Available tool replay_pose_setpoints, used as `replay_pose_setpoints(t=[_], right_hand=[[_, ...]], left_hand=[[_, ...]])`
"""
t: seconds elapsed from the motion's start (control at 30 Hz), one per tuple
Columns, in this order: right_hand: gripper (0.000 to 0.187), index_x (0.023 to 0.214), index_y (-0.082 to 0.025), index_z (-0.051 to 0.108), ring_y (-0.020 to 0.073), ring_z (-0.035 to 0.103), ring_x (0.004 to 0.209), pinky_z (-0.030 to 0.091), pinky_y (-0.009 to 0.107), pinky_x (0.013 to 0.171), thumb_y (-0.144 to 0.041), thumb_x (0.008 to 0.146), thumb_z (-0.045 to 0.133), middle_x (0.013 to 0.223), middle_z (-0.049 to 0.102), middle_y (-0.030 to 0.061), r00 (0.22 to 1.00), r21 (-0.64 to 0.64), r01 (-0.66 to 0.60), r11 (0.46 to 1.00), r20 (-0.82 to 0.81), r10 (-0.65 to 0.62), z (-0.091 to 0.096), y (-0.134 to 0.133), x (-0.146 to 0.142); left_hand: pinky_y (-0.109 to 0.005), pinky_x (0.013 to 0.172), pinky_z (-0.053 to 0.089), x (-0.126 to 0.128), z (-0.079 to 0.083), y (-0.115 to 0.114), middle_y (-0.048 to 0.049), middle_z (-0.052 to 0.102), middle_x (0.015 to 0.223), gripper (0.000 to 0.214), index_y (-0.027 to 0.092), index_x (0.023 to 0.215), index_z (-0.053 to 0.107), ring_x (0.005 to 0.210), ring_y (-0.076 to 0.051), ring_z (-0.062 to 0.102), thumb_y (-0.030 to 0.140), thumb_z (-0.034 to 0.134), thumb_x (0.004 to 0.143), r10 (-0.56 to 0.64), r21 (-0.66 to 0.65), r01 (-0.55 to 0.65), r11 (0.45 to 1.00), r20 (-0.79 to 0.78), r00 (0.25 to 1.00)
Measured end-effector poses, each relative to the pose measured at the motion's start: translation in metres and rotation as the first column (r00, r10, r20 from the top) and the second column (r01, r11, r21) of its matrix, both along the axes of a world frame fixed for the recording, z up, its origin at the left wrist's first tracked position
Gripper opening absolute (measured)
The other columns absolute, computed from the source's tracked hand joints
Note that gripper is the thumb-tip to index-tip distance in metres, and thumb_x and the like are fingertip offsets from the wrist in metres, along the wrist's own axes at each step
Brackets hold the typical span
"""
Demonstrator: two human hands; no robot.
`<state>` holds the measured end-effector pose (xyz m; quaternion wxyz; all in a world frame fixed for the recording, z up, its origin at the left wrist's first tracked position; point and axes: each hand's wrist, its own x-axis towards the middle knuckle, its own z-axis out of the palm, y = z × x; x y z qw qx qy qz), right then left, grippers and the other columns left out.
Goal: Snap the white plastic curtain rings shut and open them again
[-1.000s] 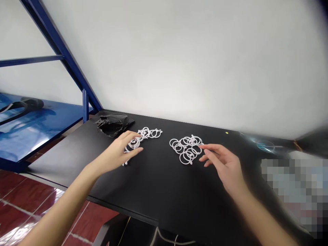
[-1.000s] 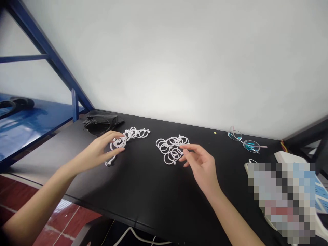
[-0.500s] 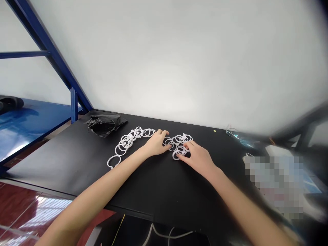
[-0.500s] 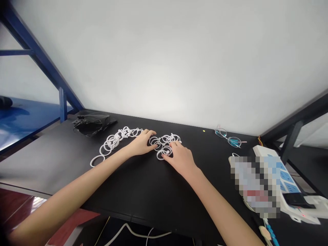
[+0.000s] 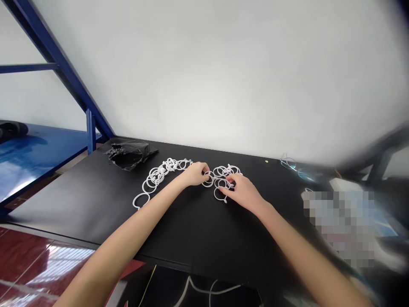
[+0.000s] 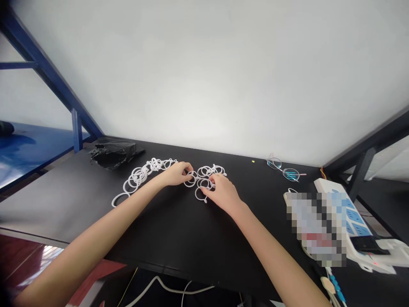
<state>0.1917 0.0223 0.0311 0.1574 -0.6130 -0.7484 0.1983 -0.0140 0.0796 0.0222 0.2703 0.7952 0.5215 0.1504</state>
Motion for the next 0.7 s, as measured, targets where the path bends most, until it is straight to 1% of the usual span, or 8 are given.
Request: replay_pose_setpoints(t=[0.07, 0.17, 0.27, 0.33, 0.4, 0.5, 0.6, 0.7], right_hand=[[0.027, 0.091, -0.020, 0.061, 0.0169, 0.059, 0.071, 0.045, 0.031, 0.065, -0.041, 0.075, 0.067, 0.098, 0.066, 0.0057, 1.000, -0.023, -0.001, 1.000, -0.016, 0.001, -0.001, 0.004, 0.001], [0.028, 0.090, -0.021, 0.059, 0.0153, 0.058, 0.068, 0.044, 0.028, 0.062, -0.038, 0.071, 0.070, 0.097, 0.067, 0.0035, 0.997, -0.060, -0.033, 0.998, -0.079, 0.028, -0.001, 0.008, 0.004], [0.022, 0.086, -0.022, 0.058, 0.0145, 0.059, 0.066, 0.044, 0.027, 0.061, -0.036, 0.073, 0.068, 0.093, 0.068, 0.0021, 0.991, -0.083, -0.046, 0.996, -0.132, 0.034, 0.001, 0.009, 0.004], [0.017, 0.085, -0.022, 0.058, 0.0152, 0.060, 0.067, 0.043, 0.027, 0.060, -0.036, 0.076, 0.064, 0.091, 0.069, 0.0014, 0.996, -0.077, -0.017, 0.997, -0.088, 0.010, 0.002, 0.008, 0.002], [0.015, 0.086, -0.023, 0.059, 0.0176, 0.062, 0.074, 0.041, 0.027, 0.060, -0.035, 0.078, 0.061, 0.090, 0.070, 0.0015, 1.000, -0.054, 0.020, 0.998, 0.000, -0.020, 0.004, 0.009, -0.003], [0.009, 0.080, -0.022, 0.059, 0.0215, 0.063, 0.083, 0.040, 0.028, 0.062, -0.031, 0.078, 0.060, 0.089, 0.070, 0.0031, 0.995, -0.039, 0.039, 0.998, 0.095, -0.035, 0.008, 0.013, -0.011], [0.003, 0.073, -0.021, 0.059, 0.0232, 0.063, 0.082, 0.038, 0.029, 0.061, -0.022, 0.074, 0.062, 0.085, 0.070, 0.0047, 0.989, -0.058, 0.036, 0.998, 0.146, -0.027, 0.012, 0.016, -0.015], [0.010, 0.075, -0.021, 0.059, 0.0240, 0.063, 0.080, 0.036, 0.029, 0.059, -0.015, 0.068, 0.064, 0.085, 0.069, 0.0061, 0.981, -0.073, 0.055, 0.996, 0.192, -0.040, 0.015, 0.015, -0.014]], left_hand=[[-0.026, 0.065, 0.046, 0.002, -0.002, -0.003, -0.0031, 0.068, 0.082, 0.016, 0.017, 0.088, 0.061, 0.073, -0.017, 0.062, 0.014, 0.058, 0.072, -0.012, 0.018, 0.012, 1.000, 0.010, 1.000], [-0.026, 0.062, 0.044, 0.002, -0.004, -0.010, -0.0010, 0.066, 0.075, 0.019, 0.017, 0.087, 0.061, 0.068, -0.016, 0.059, 0.010, 0.054, 0.072, -0.049, 0.050, 0.047, 0.998, 0.041, 0.998], [-0.024, 0.064, 0.044, 0.001, -0.002, -0.017, 0.0009, 0.065, 0.075, 0.025, 0.019, 0.092, 0.063, 0.066, -0.014, 0.056, 0.009, 0.048, 0.075, -0.110, 0.090, 0.102, 0.991, 0.096, 0.989], [-0.024, 0.068, 0.045, 0.001, 0.001, -0.020, 0.0005, 0.066, 0.082, 0.029, 0.020, 0.095, 0.065, 0.069, -0.013, 0.056, 0.009, 0.045, 0.077, -0.154, 0.137, 0.134, 0.981, 0.141, 0.978], [-0.025, 0.073, 0.045, 0.003, 0.004, -0.020, -0.0010, 0.067, 0.088, 0.029, 0.019, 0.095, 0.067, 0.074, -0.014, 0.057, 0.009, 0.045, 0.078, -0.189, 0.208, 0.149, 0.967, 0.189, 0.964], [-0.026, 0.076, 0.047, 0.005, 0.007, -0.011, -0.0025, 0.067, 0.090, 0.028, 0.019, 0.095, 0.068, 0.076, -0.015, 0.058, 0.010, 0.047, 0.079, -0.170, 0.272, 0.108, 0.956, 0.215, 0.962], [-0.026, 0.072, 0.049, 0.006, 0.009, 0.004, -0.0024, 0.067, 0.089, 0.026, 0.018, 0.093, 0.068, 0.071, -0.014, 0.059, 0.010, 0.048, 0.077, -0.114, 0.233, 0.068, 0.970, 0.191, 0.975], [-0.024, 0.065, 0.050, 0.007, 0.008, 0.019, -0.0020, 0.068, 0.091, 0.020, 0.017, 0.086, 0.067, 0.063, -0.011, 0.060, 0.010, 0.052, 0.073, -0.111, 0.162, 0.084, 0.983, 0.162, 0.981]])
